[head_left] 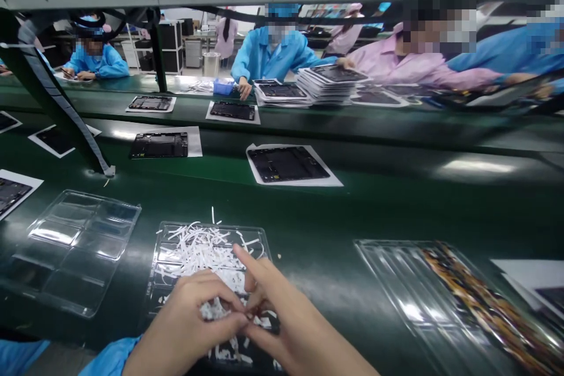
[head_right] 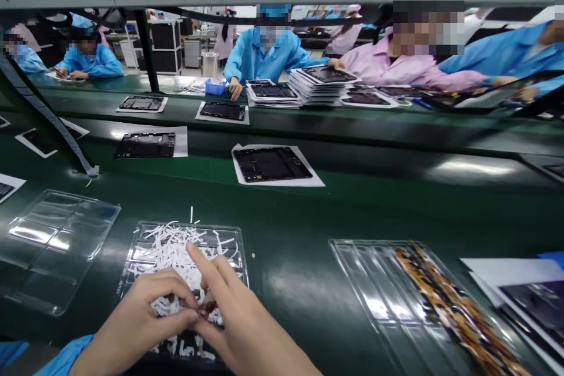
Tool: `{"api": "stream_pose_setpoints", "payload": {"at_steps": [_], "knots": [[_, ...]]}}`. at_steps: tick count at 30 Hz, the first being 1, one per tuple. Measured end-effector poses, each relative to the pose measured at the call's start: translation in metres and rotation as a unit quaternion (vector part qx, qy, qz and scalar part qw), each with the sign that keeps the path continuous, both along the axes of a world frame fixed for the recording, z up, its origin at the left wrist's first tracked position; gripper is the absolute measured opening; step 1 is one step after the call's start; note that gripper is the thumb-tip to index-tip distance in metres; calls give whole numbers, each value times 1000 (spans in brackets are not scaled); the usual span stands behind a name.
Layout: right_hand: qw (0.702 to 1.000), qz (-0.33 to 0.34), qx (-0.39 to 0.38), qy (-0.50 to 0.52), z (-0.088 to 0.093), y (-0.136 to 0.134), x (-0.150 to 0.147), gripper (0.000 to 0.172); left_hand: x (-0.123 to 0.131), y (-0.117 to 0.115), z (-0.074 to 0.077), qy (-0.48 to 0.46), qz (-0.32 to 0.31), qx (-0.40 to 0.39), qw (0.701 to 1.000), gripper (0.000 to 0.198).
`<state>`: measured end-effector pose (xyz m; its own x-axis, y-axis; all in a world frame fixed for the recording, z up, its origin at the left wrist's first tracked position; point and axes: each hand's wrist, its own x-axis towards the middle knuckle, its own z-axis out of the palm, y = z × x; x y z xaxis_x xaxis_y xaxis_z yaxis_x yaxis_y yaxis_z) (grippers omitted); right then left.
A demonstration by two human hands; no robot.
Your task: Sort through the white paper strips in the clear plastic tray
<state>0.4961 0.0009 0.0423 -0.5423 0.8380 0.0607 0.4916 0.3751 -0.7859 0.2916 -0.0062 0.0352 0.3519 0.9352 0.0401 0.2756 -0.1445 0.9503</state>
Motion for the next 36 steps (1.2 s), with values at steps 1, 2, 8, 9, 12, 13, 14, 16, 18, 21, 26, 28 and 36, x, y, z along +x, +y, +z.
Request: {"api": "stream_pose_setpoints", "payload": {"at_steps": [1,2,8,9,12,13,14,16,18,21,26,28,36], "knots": [[1000,5,8,6,0,1,-2,97,1,0,-2,-5,12,1,1000,12],[1000,6,14,12,1,2,-4,96,1,-1,-5,-5,20,3,1000,13],[999,-29,2,35,2,12,-6,73,-9,-4,-18,-24,88,-19,996,12],[999,-35,-3,39,2,12,-6,68,-10,-4,-18,-34,95,-27,995,11],[999,-24,-15,47,1,12,-7,75,-11,-2,-14,-48,95,-37,994,10],[999,-13,-18,44,0,11,-8,83,-11,0,-13,-45,89,-32,995,13],[999,-2,-19,40,0,10,-9,90,-10,1,-11,-40,78,-24,996,15],[999,10,-20,30,-1,8,-11,97,-7,2,-9,-30,57,-6,998,14],[999,9,-31,34,-1,9,-13,97,-5,2,-10,-29,63,1,998,13],[998,-17,-37,49,3,14,-15,69,-6,0,-16,-55,123,-22,991,7],[1000,-21,8,17,13,21,-18,17,-12,-4,-27,-76,175,-23,981,4],[1000,-17,9,21,14,21,-20,16,-13,-4,-29,-77,178,-21,981,4],[996,-10,82,-16,7,17,-23,15,-11,-2,-23,-34,151,-8,988,8]]}}
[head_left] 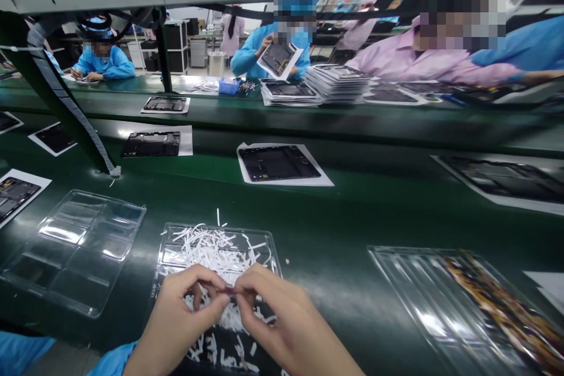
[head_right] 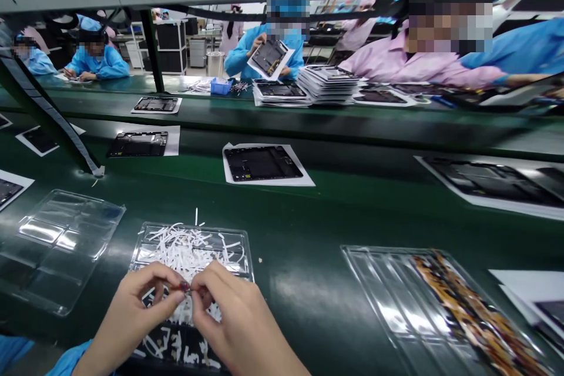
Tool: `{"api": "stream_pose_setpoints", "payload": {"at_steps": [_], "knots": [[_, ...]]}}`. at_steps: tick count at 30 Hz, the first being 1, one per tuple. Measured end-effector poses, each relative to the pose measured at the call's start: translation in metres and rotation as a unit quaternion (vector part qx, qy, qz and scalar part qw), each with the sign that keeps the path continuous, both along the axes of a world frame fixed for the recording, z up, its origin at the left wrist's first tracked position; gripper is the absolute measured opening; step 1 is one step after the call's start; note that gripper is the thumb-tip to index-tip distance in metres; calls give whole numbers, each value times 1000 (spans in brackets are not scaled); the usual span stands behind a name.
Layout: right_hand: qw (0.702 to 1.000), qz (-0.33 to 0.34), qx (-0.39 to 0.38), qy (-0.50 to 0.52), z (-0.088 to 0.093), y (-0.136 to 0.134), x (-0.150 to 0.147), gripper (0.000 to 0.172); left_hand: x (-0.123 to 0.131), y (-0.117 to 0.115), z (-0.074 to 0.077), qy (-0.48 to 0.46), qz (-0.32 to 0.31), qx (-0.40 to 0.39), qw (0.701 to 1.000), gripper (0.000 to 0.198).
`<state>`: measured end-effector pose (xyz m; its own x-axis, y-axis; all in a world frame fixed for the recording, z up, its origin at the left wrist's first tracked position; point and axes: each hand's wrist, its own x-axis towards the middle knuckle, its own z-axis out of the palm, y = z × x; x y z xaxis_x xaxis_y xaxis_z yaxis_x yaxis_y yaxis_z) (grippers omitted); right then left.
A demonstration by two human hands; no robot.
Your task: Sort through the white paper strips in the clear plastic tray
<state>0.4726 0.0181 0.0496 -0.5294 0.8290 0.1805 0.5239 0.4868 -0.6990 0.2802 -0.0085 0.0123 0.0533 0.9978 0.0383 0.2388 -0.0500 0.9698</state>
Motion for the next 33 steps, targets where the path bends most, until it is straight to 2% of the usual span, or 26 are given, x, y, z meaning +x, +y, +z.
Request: {"api": "stream_pose_setpoints", "payload": {"at_steps": [3,6,11,17,20,22,24,28,30,33], "knots": [[997,2,64,-44,-1,-1,-1,18,0,0,2,59,-8,12,998,13],[989,-8,134,-66,-4,-1,-3,19,-1,2,-1,72,-2,17,997,13],[963,-47,253,-84,-11,-4,-10,21,1,4,-4,32,37,-18,999,5],[927,-77,336,-144,-18,-8,-17,22,5,1,-7,-36,48,-48,997,12],[909,-68,377,-162,-23,-12,-20,19,7,3,-10,-39,86,-46,994,7],[908,-56,384,-159,-26,-14,-20,19,8,6,-10,-50,111,-48,991,6],[920,-51,362,-144,-27,-15,-17,18,9,9,-11,-71,121,-65,988,9],[962,-28,245,-114,-24,-12,-8,21,6,14,-12,-123,86,-126,981,16],[972,-26,210,-99,-23,-10,-5,18,5,14,-12,-155,71,-149,974,19],[965,-40,256,-49,-25,-7,-5,18,5,14,-9,-183,68,-167,966,29]]}}
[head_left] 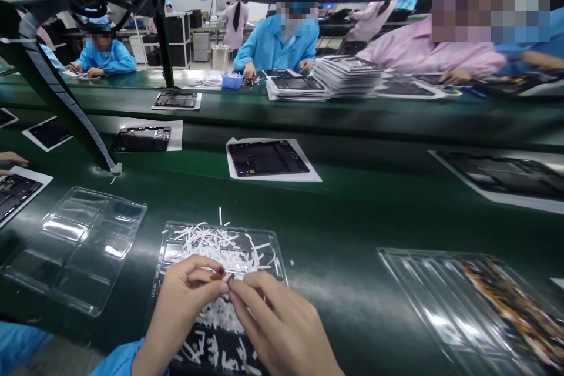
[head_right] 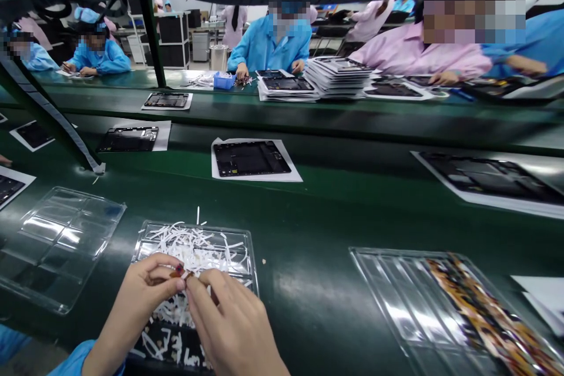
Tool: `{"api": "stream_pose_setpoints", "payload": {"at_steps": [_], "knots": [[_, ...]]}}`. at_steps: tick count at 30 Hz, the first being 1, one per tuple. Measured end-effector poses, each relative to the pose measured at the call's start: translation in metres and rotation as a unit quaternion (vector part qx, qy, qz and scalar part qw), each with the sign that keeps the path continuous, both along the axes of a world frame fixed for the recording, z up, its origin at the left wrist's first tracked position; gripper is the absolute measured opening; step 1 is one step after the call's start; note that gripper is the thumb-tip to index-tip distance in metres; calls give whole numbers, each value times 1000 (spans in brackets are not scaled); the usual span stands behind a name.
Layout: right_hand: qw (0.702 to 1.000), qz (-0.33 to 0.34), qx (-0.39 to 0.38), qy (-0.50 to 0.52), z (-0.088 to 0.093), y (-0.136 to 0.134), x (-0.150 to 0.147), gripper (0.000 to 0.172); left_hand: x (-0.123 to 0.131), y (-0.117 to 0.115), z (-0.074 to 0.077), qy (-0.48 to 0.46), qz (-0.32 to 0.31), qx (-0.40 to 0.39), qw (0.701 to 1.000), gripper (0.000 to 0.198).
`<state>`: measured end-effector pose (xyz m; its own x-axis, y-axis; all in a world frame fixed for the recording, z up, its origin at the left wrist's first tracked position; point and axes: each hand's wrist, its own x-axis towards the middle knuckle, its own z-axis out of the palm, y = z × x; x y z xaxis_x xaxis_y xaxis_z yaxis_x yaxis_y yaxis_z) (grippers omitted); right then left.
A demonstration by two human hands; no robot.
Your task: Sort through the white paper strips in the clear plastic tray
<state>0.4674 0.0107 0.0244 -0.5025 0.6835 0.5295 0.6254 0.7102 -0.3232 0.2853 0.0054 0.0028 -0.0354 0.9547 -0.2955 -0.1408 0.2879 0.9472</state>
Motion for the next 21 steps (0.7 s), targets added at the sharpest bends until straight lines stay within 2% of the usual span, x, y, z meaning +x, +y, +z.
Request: {"api": "stream_pose_setpoints", "payload": {"at_steps": [4,9,14,18,21], "knots": [[996,-20,90,-6,-4,2,-5,13,0,-4,10,51,-25,1,998,46],[991,-39,124,-42,-11,1,-9,17,4,-9,15,89,-12,5,996,58],[988,-31,153,-14,-13,-2,-7,20,8,-9,15,84,4,10,996,66],[988,-36,146,-47,-13,-2,-7,23,6,-9,10,81,-15,6,997,66],[982,-36,174,-59,-15,0,-10,25,5,-10,4,98,-31,23,994,64]]}}
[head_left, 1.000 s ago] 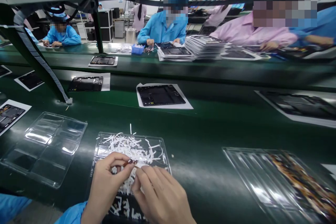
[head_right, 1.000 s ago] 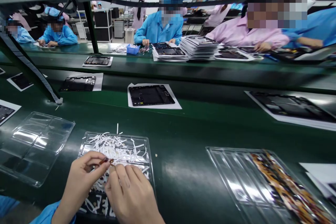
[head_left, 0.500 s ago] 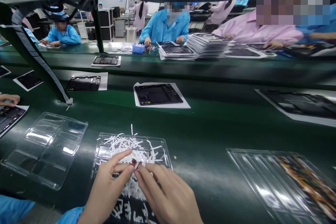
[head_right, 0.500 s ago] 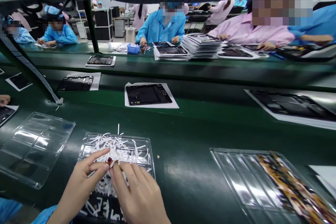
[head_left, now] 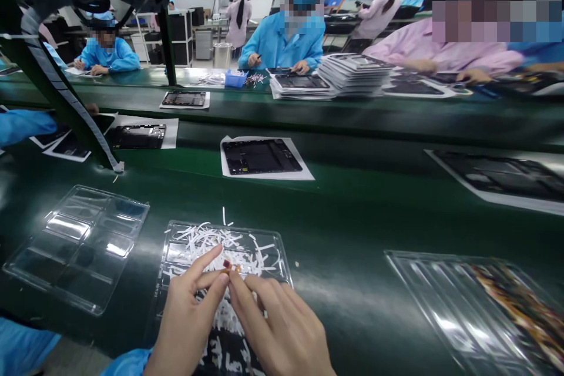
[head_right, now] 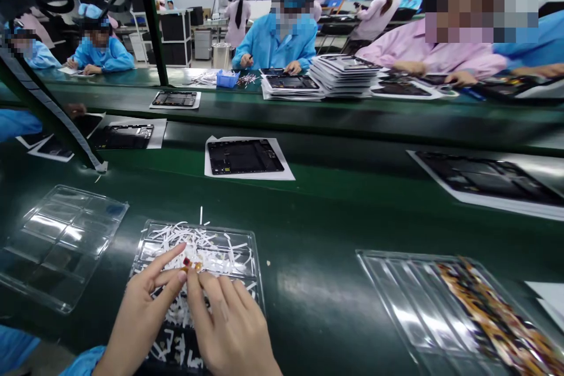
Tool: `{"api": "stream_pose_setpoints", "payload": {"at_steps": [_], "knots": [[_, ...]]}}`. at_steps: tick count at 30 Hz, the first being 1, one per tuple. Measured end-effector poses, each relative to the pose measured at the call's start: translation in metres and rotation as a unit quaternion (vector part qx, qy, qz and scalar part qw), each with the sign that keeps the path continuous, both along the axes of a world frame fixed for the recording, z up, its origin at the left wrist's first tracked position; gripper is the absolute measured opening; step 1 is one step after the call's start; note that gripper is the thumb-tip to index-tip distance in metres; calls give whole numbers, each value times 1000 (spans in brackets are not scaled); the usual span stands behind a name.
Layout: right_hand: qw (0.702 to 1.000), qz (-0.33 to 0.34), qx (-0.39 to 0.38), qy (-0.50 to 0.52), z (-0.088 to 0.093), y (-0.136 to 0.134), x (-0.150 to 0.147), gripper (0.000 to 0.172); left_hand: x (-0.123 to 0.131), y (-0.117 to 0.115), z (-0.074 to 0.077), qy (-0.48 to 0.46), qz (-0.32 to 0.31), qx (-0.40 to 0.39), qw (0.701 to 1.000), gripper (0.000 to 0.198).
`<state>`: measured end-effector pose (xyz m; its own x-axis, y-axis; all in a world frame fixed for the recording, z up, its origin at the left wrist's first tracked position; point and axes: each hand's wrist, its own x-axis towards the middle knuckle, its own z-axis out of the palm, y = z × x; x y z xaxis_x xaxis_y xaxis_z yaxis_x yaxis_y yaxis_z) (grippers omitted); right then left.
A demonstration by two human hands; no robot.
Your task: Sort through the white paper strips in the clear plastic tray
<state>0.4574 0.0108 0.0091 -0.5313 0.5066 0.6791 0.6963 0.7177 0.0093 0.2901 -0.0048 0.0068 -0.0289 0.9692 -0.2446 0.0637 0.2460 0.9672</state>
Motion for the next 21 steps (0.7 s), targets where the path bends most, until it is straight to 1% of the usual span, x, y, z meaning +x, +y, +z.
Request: {"api": "stream_pose_setpoints", "payload": {"at_steps": [4,7,10,12,15,17,19,21], "knots": [[1000,2,12,-2,-1,2,-3,24,4,-5,0,41,15,29,999,62],[1000,4,19,13,1,3,-5,17,8,-9,3,58,23,52,997,59],[999,-8,18,47,1,4,-8,10,7,-13,6,89,16,88,992,54],[997,-23,7,68,1,5,-12,10,4,-13,5,110,0,113,988,52],[993,-35,-35,104,2,7,-17,14,-3,-11,2,129,-47,147,980,53],[988,-34,-75,128,8,8,-16,15,-10,-10,0,142,-68,166,973,52],[983,-21,-120,141,14,7,-8,14,-20,-10,1,159,-60,163,972,47],[978,5,-164,130,11,6,10,13,-35,-9,6,173,-33,140,974,41]]}}
